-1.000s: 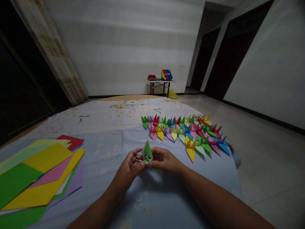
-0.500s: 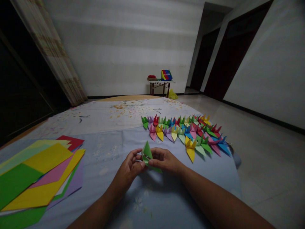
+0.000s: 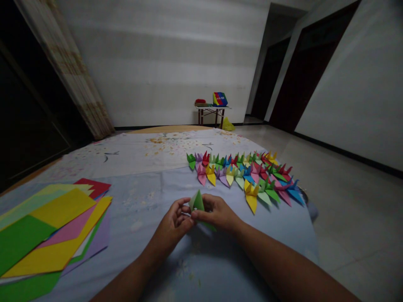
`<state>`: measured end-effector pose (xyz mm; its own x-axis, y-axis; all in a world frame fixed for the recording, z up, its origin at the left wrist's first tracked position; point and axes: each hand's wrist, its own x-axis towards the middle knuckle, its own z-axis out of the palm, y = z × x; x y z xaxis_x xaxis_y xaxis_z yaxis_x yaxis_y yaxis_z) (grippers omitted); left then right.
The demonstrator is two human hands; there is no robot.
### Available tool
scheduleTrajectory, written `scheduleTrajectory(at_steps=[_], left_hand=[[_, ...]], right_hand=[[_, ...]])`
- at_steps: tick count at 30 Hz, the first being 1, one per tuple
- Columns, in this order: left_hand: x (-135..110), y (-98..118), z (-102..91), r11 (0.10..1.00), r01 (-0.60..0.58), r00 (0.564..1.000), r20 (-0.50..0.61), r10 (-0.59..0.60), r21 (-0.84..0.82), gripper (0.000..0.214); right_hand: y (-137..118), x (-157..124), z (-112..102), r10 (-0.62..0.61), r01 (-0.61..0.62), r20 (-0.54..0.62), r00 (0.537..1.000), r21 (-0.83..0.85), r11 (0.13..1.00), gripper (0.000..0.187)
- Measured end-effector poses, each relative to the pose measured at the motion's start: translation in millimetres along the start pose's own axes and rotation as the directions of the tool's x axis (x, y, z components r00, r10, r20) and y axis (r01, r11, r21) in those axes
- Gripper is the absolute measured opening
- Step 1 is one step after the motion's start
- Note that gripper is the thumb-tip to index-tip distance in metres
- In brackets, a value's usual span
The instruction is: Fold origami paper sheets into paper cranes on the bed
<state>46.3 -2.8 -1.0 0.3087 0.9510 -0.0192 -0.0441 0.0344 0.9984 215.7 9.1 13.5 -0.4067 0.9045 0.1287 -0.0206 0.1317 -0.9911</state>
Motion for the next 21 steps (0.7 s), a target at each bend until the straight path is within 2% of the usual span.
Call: scheduleTrajectory(at_steps=[13, 21], left_hand=[[-1.2, 2.7, -0.1, 1.0, -0.006, 0.999, 0.047, 0.006, -0.016, 0.049], [-1.9, 8.4, 3.1, 0.999, 0.017, 0.999, 0.041, -0.015, -0.036, 0.053]], right_hand=[[-3.3, -3.8, -0.2, -0.045, 0.034, -0.09, 0.995, -0.129, 0.991, 0.033], [-0.5, -3.1, -2.5, -0.047, 0.03, -0.08, 0.996, -0.201, 0.979, 0.034]])
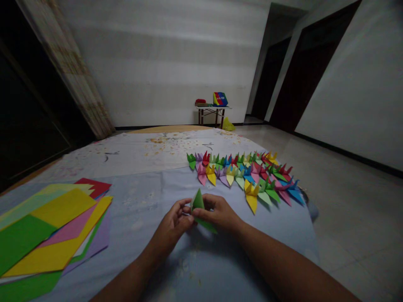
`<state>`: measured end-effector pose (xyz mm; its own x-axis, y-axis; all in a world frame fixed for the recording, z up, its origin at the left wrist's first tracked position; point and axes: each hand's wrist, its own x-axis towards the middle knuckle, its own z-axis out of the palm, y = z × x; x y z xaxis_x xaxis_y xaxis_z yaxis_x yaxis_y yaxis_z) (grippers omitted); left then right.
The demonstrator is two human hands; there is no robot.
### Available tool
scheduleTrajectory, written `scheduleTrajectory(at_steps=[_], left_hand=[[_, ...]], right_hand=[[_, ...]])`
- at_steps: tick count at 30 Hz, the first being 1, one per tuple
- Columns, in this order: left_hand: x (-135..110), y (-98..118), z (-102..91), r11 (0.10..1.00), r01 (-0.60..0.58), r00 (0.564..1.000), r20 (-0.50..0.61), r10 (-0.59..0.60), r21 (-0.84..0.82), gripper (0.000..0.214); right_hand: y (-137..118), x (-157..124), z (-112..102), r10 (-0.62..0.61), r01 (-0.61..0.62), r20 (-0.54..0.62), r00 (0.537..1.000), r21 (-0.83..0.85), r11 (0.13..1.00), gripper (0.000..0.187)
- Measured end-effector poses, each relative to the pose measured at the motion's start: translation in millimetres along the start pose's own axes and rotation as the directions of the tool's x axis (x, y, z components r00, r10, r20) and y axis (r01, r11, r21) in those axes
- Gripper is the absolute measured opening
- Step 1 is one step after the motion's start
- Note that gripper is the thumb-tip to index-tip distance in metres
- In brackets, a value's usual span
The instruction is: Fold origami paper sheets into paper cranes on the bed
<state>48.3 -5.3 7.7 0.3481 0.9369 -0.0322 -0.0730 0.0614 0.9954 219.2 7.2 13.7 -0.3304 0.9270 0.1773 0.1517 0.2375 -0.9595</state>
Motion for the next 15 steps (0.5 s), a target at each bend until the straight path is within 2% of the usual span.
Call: scheduleTrajectory(at_steps=[3, 8, 11, 15], left_hand=[[-0.6, 4.7, 1.3, 1.0, -0.01, 0.999, -0.033, 0.01, -0.011, 0.051], [-0.9, 11.9, 3.3, 0.999, 0.028, 0.982, -0.187, -0.022, 0.033, 0.027], [0.0, 12.1, 3.3, 0.999, 0.031, 0.983, -0.182, -0.03, 0.006, 0.024], [1.4, 9.0, 1.4, 1.0, 0.019, 0.988, -0.151, -0.018, 0.003, 0.029]], right_hand=[[4.5, 1.0, -0.1, 0.011, -0.012, -0.01, 1.0, -0.043, 0.999, 0.035], [12.8, 3.8, 1.0, -0.028, 0.009, -0.119, 0.992, -0.159, 0.987, 0.029], [13.9, 4.3, 1.4, -0.031, 0.009, -0.134, 0.99, -0.159, 0.987, 0.03], [14.2, 4.0, 1.3, 0.012, -0.02, -0.098, 0.995, -0.08, 0.997, 0.036]])
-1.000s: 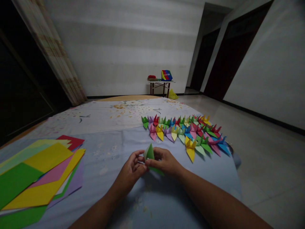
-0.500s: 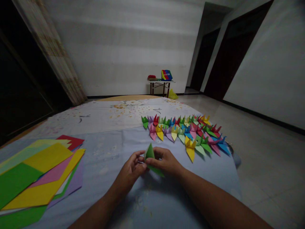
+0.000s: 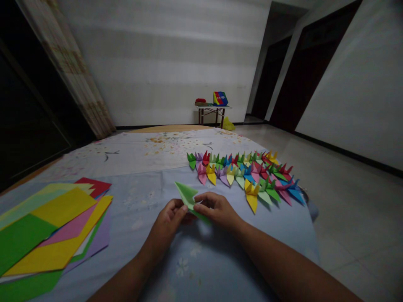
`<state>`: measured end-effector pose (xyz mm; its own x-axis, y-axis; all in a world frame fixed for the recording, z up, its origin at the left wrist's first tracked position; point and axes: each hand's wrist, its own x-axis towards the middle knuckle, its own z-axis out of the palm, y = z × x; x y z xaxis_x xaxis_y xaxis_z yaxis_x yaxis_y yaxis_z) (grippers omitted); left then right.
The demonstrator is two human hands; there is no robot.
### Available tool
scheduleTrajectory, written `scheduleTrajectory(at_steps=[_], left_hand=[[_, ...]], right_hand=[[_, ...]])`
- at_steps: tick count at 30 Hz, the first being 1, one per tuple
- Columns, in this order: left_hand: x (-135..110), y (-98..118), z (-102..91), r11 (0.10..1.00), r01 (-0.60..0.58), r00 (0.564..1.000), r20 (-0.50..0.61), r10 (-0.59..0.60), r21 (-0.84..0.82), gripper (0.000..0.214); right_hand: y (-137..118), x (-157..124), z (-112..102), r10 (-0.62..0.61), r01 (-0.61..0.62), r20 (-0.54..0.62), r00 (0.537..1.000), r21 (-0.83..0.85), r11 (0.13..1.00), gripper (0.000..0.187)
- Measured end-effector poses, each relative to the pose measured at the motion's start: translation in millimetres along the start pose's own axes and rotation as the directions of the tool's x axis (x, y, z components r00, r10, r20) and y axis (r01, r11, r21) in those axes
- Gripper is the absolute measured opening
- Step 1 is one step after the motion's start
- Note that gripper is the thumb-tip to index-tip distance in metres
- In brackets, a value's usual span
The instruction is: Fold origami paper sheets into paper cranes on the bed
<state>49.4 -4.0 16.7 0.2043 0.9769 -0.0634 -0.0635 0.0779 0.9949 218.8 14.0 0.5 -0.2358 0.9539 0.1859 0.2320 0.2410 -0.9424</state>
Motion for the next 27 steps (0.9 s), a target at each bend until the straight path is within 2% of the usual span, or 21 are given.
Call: scheduleTrajectory(at_steps=[7, 11, 18, 23, 27], left_hand=[[-0.5, 0.2, -1.5, 1.0, -0.01, 0.998, 0.054, 0.011, -0.013, 0.033], [-1.6, 3.8, 0.6, 1.0, 0.007, 0.999, 0.033, -0.007, 0.007, 0.032], [-1.6, -0.9, -0.9, 1.0, 0.025, 1.0, -0.01, -0.025, -0.005, 0.031], [0.4, -4.8, -0.6, 1.0, 0.015, 1.0, -0.002, -0.015, -0.009, 0.035], [2.2, -9.7, -1.0, 1.0, 0.015, 1.0, -0.005, -0.015, -0.006, 0.044]], right_hand=[[0.3, -0.1, -0.5, 0.068, -0.089, 0.106, 0.992, 0.206, 0.975, 0.043], [-2.0, -1.3, -1.2, 0.044, -0.073, 0.125, 0.991, 0.241, 0.968, 0.04], [0.0, -2.1, -1.4, -0.007, -0.005, 0.108, 0.994, 0.112, 0.994, 0.036], [-5.6, -3.9, -2.7, -0.144, 0.152, 0.105, 0.984, -0.074, 0.986, 0.024], [-5.1, -3.0, -2.9, -0.187, 0.193, 0.055, 0.981, -0.166, 0.967, 0.023]])
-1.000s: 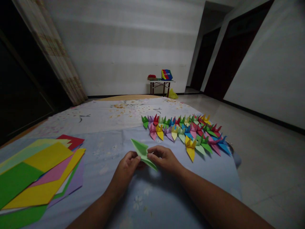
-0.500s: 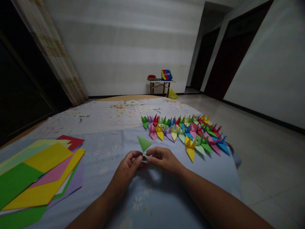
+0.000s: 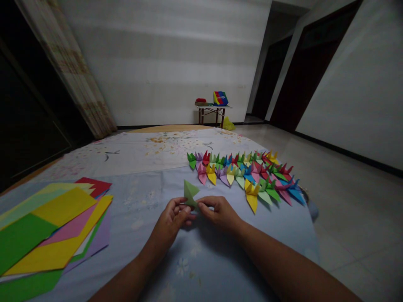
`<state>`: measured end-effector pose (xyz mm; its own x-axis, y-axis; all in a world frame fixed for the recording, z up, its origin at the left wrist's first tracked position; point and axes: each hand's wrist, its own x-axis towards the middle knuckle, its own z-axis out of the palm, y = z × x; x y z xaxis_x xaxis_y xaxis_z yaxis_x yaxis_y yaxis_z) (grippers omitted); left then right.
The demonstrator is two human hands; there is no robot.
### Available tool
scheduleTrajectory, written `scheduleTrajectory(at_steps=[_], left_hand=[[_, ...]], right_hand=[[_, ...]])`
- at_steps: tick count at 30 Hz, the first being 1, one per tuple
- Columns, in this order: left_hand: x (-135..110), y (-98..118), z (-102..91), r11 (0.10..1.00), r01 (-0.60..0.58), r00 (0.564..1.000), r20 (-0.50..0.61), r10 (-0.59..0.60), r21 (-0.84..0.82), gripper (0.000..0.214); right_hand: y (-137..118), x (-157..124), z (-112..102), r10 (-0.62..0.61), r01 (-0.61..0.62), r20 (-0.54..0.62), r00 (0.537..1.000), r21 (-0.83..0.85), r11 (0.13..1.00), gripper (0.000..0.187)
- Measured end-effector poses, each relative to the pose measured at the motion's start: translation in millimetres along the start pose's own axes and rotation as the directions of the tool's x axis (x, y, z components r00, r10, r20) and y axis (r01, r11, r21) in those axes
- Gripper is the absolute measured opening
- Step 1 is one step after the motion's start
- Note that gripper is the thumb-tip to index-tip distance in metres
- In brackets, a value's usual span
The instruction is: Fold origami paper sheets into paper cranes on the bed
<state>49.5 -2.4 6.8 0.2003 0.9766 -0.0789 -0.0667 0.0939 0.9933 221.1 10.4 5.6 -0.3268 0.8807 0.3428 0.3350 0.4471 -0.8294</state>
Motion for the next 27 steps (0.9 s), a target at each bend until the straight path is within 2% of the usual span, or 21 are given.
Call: scheduleTrajectory(at_steps=[5, 8, 14, 22, 27], left_hand=[[1.2, -4.6, -0.9, 1.0, -0.023, 1.0, 0.01, 0.023, 0.0, 0.053], [-0.4, -2.5, 0.7, 1.0, -0.022, 1.0, 0.005, 0.022, -0.001, 0.056], [-0.9, -3.8, 1.6, 0.999, 0.028, 1.0, -0.009, -0.028, 0.018, 0.039], [-5.5, 3.2, 4.7, 0.999, 0.047, 0.997, -0.064, -0.047, 0.009, 0.038], [-6.8, 8.4, 4.5, 0.999, 0.044, 0.996, -0.079, -0.044, -0.009, 0.041]], right_hand=[[4.0, 1.8, 0.6, -0.062, 0.057, -0.081, 0.995, -0.058, 0.997, 0.015], [5.0, 2.1, 0.8, -0.05, 0.043, -0.105, 0.993, -0.068, 0.997, 0.012], [4.2, 1.7, 1.7, -0.056, 0.047, -0.136, 0.989, -0.07, 0.996, 0.009], [-2.4, 0.3, 1.5, -0.048, 0.042, -0.104, 0.993, -0.058, 0.997, 0.011], [-5.7, 0.6, 1.6, 0.072, -0.067, -0.035, 0.997, 0.128, 0.989, 0.021]])
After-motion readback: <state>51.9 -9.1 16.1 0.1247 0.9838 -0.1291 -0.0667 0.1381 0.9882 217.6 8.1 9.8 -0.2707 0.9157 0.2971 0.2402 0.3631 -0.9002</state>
